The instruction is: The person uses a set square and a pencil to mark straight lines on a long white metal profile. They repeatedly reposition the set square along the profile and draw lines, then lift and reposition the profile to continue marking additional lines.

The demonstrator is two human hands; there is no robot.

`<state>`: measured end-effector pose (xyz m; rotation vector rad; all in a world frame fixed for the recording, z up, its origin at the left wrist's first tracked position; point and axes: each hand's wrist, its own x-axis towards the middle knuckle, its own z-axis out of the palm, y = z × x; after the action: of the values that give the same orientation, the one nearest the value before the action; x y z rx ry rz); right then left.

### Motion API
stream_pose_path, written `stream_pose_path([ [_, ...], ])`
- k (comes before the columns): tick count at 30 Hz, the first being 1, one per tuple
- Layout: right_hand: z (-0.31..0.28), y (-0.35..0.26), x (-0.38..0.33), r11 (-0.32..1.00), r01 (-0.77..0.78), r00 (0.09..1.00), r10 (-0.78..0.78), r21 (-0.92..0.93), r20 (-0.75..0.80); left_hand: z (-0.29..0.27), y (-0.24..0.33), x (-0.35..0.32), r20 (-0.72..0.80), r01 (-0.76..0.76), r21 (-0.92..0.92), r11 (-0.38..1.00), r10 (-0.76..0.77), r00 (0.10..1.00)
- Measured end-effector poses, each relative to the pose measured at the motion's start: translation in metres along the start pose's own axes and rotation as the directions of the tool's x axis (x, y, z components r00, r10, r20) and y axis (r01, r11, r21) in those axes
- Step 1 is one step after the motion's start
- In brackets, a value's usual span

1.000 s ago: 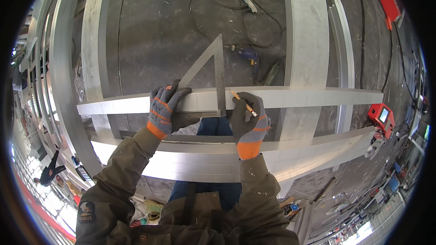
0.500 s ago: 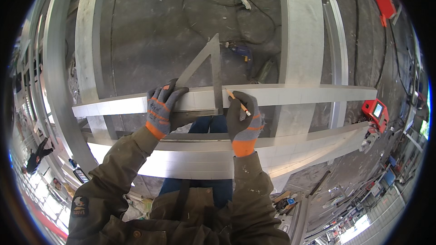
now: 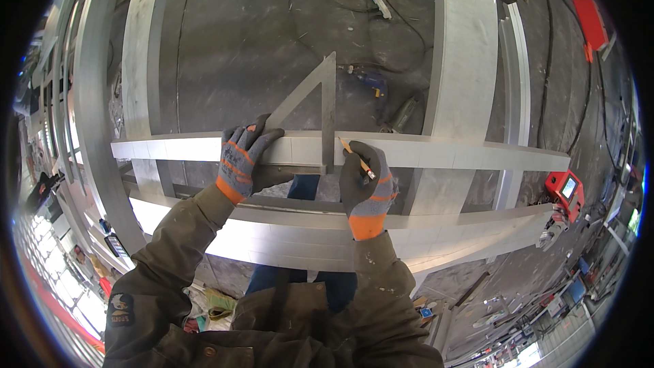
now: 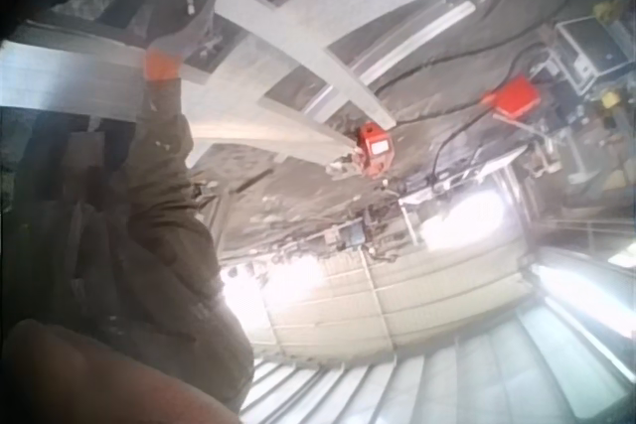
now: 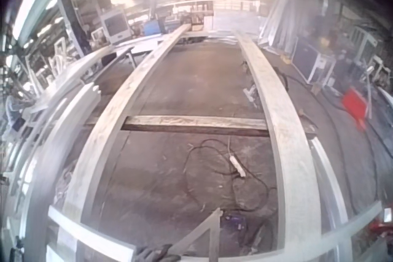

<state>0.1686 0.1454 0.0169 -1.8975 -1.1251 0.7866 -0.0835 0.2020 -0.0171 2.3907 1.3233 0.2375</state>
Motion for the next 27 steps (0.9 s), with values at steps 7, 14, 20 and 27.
stream_pose_path([
  [7,-0.0032,-0.0003,0.0026,1.0,0.021,1.0,-0.022,0.012,0.023,0.002,-0.0015,-0.001,-0.013,-0.01,-0.012,1.0,0.01,1.0],
  [14,-0.002,0.0027,0.0018,1.0,0.013,0.999,-0.013,0.011,0.03,0.0056,-0.003,-0.0035,-0.009,-0.011,0.034,0.999,0.012,1.0],
  [20,-0.0032,0.0046,0.0007,0.999,0.049,0.998,-0.049,-0.006,0.042,0.0029,-0.0025,-0.0024,-0.003,-0.013,0.016,1.0,0.013,1.0],
  [27,-0.0022,0.0069,-0.0007,0.996,0.082,0.995,-0.081,-0.016,0.058,0.0046,-0.0018,-0.0025,-0.025,-0.017,0.012,1.0,0.018,1.0],
])
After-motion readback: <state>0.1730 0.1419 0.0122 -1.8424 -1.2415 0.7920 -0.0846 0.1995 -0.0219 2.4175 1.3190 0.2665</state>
